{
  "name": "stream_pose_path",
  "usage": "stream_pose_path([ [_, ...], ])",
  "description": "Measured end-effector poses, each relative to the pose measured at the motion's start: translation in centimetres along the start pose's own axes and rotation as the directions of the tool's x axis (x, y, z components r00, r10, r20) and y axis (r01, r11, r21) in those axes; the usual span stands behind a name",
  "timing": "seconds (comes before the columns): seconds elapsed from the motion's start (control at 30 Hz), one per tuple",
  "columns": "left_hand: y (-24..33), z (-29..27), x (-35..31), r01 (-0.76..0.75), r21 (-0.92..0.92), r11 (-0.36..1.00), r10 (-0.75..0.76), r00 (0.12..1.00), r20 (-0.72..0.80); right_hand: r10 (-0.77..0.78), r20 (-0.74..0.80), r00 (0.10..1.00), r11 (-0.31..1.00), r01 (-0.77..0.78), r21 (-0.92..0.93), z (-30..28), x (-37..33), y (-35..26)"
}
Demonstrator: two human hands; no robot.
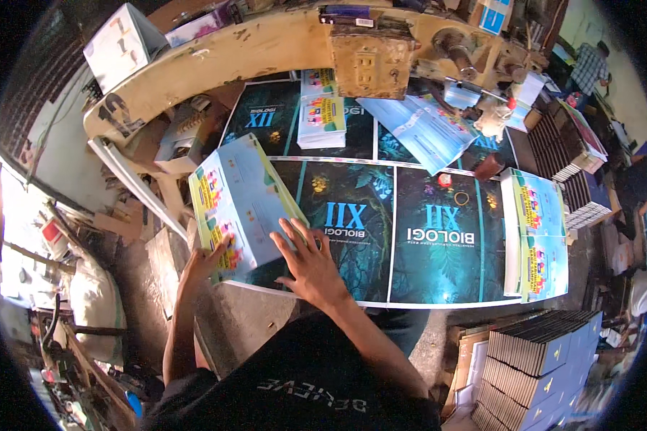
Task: The person assembles booklets by inserting printed paper sheets into folded covers by hand and aligning the assembled stack.
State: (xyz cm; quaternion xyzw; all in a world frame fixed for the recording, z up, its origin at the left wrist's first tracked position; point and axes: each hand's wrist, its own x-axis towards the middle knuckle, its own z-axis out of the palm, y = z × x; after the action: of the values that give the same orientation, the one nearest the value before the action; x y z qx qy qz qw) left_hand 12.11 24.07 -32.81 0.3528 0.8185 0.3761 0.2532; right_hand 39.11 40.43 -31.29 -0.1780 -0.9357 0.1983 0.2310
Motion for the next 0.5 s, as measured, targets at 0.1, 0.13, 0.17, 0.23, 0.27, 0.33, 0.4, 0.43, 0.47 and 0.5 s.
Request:
stream_pose_path([
  [0.1, 2.7, -1.8, -3.0, 0.216, 0.005, 0.976, -0.216, 0.976, 0.009, 0.034, 0.1, 0.994, 0.998, -0.029, -0.057, 0.1, 1.1, 0.2],
  [0.13, 3.0, -2.3, -3.6, 0.247, 0.059, 0.967, -0.247, 0.969, 0.006, 0.047, 0.145, 0.988, 0.995, -0.035, -0.089, 0.1, 1.3, 0.0],
  [0.17, 2.1, -2.7, -3.7, 0.254, 0.013, 0.967, -0.254, 0.967, -0.002, 0.022, 0.17, 0.985, 0.995, -0.005, -0.102, 1.5, 1.6, 0.4],
  [0.23, 2.4, -2.9, -3.2, 0.263, -0.059, 0.963, -0.263, 0.965, 0.016, 0.065, 0.226, 0.972, 0.997, -0.056, -0.045, 2.4, 2.5, 0.9],
  [0.27, 2.4, -3.3, -3.3, 0.288, -0.139, 0.947, -0.289, 0.957, 0.014, 0.076, 0.292, 0.953, 0.996, -0.087, 0.025, 2.7, 3.1, 0.8],
  [0.33, -2.8, -4.3, -1.5, 0.232, -0.017, 0.972, -0.233, 0.971, -0.061, 0.089, 0.195, 0.977, 0.996, -0.087, -0.016, 3.4, 4.1, 0.4],
  [0.4, -4.2, -4.6, 0.4, 0.091, -0.142, 0.986, -0.108, 0.988, -0.113, 0.105, 0.269, 0.957, 0.991, -0.123, 0.051, 3.6, 5.4, 0.2],
  [0.43, -3.6, -4.3, 2.0, 0.134, -0.11, 0.985, -0.146, 0.984, -0.1, 0.112, 0.19, 0.975, 0.992, -0.122, 0.044, 5.0, 5.3, 0.7],
  [0.47, -4.4, -4.5, 2.7, 0.107, -0.161, 0.981, -0.135, 0.975, -0.177, 0.122, 0.183, 0.976, 0.99, -0.132, 0.043, 5.7, 5.4, 0.3],
  [0.5, -6.6, -5.8, 4.4, 0.078, -0.111, 0.991, -0.093, 0.986, -0.138, 0.116, 0.099, 0.988, 0.989, -0.123, 0.075, 6.3, 5.5, -0.1],
])
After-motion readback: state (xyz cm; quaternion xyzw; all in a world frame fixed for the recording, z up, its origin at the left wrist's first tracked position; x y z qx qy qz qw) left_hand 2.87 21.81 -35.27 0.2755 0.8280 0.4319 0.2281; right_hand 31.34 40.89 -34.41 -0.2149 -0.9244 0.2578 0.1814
